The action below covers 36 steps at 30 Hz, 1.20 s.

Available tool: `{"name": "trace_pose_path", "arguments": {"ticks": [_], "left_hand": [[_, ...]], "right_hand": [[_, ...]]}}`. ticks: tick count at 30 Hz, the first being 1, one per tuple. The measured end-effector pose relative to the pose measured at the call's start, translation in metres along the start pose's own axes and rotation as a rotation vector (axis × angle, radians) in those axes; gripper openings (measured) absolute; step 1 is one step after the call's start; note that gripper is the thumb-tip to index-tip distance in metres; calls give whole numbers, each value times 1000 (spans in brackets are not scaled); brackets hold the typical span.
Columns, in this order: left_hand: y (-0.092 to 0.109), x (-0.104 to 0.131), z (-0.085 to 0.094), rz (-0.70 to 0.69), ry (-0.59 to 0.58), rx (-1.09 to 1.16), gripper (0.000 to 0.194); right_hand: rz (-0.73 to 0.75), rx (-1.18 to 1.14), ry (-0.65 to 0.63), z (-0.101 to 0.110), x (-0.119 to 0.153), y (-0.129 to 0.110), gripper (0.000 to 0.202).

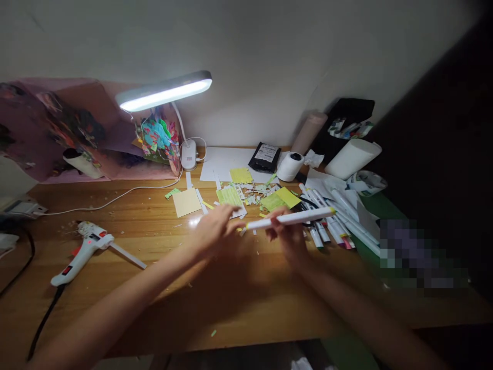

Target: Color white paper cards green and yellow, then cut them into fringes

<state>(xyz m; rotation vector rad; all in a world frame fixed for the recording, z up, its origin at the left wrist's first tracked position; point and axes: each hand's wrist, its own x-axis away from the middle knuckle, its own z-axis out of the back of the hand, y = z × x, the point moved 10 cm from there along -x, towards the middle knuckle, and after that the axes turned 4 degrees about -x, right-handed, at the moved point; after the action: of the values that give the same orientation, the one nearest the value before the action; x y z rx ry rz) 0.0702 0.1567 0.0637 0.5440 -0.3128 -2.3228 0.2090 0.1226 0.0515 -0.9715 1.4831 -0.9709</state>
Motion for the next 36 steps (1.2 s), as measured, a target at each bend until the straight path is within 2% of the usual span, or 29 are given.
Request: {"name": "trace_pose_path", "arguments": {"ticks": [1, 3, 6, 7, 10, 13, 16, 19, 21, 22, 25, 27, 29, 32, 34, 36], "left_hand": [[-19, -13, 2, 57, 12, -35, 33], [-52, -36, 0, 148, -1, -93, 40], [-81, -58, -17, 210, -89, -121, 46], [-86, -62, -22, 228, -112, -122, 42], [-96, -71, -31, 289, -161, -93, 32], [-101, -75, -28, 337, -186, -4, 31], [-103, -67, -8, 385, -135, 127, 27], [-102, -38, 19, 474, 25, 278, 29], [-99, -7, 27, 555, 117, 396, 29], [-95, 10, 25, 591, 138, 461, 32], [-75, 55, 6, 657, 137, 634, 44], [-57, 78, -10, 663, 121, 718, 41], [-37, 95, -25, 660, 66, 782, 31], [-5, 114, -40, 620, -61, 812, 31], [14, 123, -40, 558, -154, 737, 38], [27, 129, -31, 478, -197, 575, 44]], "right_hand": [[31, 13, 63, 13, -7, -5, 20], [68, 74, 79, 28, -16, -12, 17], [113, 145, 39, 35, -21, -19, 13], [126, 156, 35, 37, -21, -21, 12], [127, 181, 29, 37, -21, -20, 11], [73, 194, 22, 37, -23, -14, 13], [8, 154, 15, 37, -24, -8, 14], [-21, 103, -5, 35, -23, -9, 14], [-21, 61, -29, 31, -21, -10, 17], [-17, 29, -53, 29, -19, -10, 20], [-34, -68, -148, 17, -15, -7, 30], [-89, -101, -216, 8, -11, 0, 35], [-155, -109, -287, -2, -6, 7, 38], [-205, -62, -355, -15, 2, 10, 37], [-215, -26, -363, -21, 7, 9, 41], [-221, -42, -355, -25, 10, 6, 51]]}}
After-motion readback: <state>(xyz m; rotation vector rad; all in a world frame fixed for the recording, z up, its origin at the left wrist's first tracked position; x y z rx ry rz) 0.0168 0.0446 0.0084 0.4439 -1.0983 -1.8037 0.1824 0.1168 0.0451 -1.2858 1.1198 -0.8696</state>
